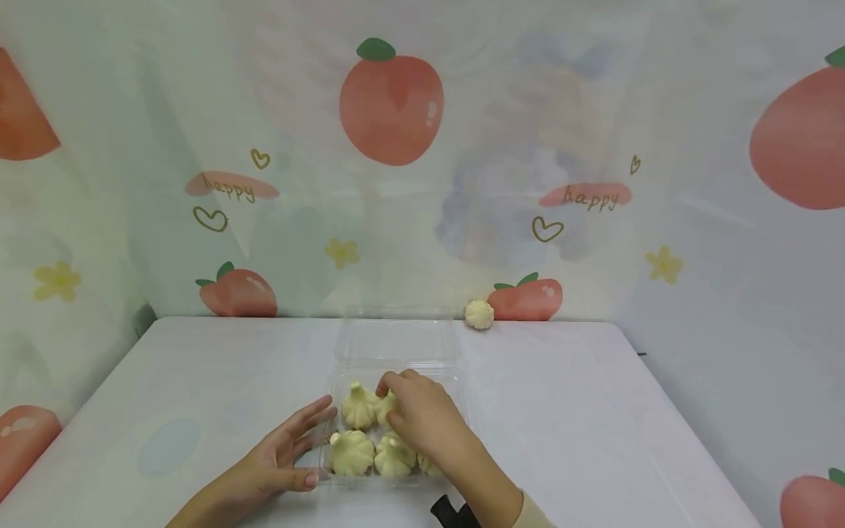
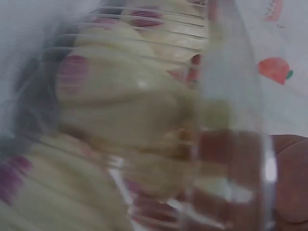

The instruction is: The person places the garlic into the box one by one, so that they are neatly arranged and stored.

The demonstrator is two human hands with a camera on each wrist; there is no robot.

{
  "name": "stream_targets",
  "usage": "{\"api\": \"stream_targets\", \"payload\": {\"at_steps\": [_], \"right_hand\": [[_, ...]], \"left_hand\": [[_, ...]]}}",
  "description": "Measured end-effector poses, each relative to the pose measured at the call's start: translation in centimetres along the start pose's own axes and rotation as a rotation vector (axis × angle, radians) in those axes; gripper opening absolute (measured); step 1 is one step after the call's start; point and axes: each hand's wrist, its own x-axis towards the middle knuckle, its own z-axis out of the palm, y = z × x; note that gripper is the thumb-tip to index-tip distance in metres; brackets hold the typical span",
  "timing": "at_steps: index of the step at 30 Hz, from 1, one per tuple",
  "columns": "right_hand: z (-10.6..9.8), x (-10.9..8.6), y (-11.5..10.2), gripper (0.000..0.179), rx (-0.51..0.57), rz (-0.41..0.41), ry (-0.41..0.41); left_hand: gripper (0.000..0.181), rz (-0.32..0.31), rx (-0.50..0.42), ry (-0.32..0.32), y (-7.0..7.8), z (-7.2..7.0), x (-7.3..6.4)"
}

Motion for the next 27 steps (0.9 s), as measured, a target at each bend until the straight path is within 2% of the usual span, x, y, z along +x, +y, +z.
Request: {"api": "stream_targets", "payload": {"at_steps": [14, 27], "right_hand": [[1.3, 0.8, 1.6, 0.025, 0.054, 0.003, -0.101], [0.4, 0.4, 1.9, 0.036, 0.093, 0.005, -0.130]], "left_hand": [[0.094, -0.008, 0.008, 0.007, 0.2, 0.1, 0.0], [0.094, -0.026, 0.020, 0.020, 0.0, 0.1, 0.1]]}}
